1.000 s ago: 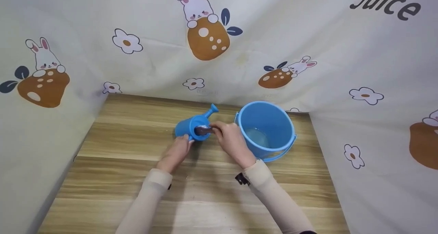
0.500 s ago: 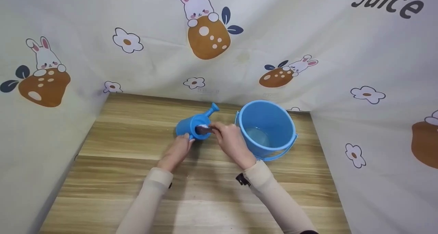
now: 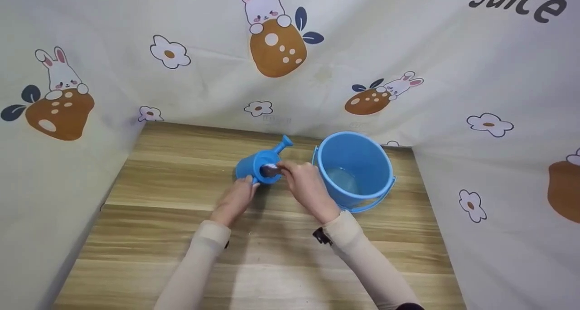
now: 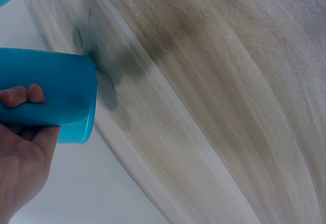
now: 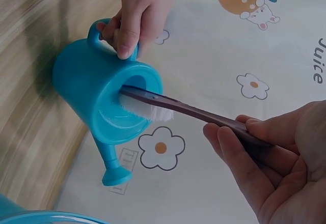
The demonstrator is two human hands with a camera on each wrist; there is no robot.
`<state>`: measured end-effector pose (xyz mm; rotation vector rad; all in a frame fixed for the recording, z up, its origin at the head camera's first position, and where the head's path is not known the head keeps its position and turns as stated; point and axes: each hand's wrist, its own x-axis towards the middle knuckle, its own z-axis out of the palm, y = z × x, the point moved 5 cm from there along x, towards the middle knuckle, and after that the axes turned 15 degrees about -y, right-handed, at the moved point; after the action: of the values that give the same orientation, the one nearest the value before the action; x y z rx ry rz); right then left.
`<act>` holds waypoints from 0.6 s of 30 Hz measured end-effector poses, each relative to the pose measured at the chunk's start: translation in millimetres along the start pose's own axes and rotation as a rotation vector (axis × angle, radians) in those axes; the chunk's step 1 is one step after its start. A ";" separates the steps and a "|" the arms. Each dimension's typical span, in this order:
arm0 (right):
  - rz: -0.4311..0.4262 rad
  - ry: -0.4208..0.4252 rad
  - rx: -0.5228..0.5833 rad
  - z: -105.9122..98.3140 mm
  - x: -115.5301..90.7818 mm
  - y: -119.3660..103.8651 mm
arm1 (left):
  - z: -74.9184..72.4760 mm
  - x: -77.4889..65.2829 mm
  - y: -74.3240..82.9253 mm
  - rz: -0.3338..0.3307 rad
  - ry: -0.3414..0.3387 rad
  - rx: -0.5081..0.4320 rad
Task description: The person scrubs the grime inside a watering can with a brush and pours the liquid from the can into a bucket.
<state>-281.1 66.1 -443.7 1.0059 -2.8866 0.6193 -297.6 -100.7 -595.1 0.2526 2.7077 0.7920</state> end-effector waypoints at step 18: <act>0.046 0.138 0.000 -64.8 -15.3 0.5 | -4.6 3.4 -2.0 0.012 -0.009 -0.062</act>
<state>-276.3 99.8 -386.5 0.8622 -2.7966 0.6626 -302.6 -103.8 -593.3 0.2577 2.6703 0.8743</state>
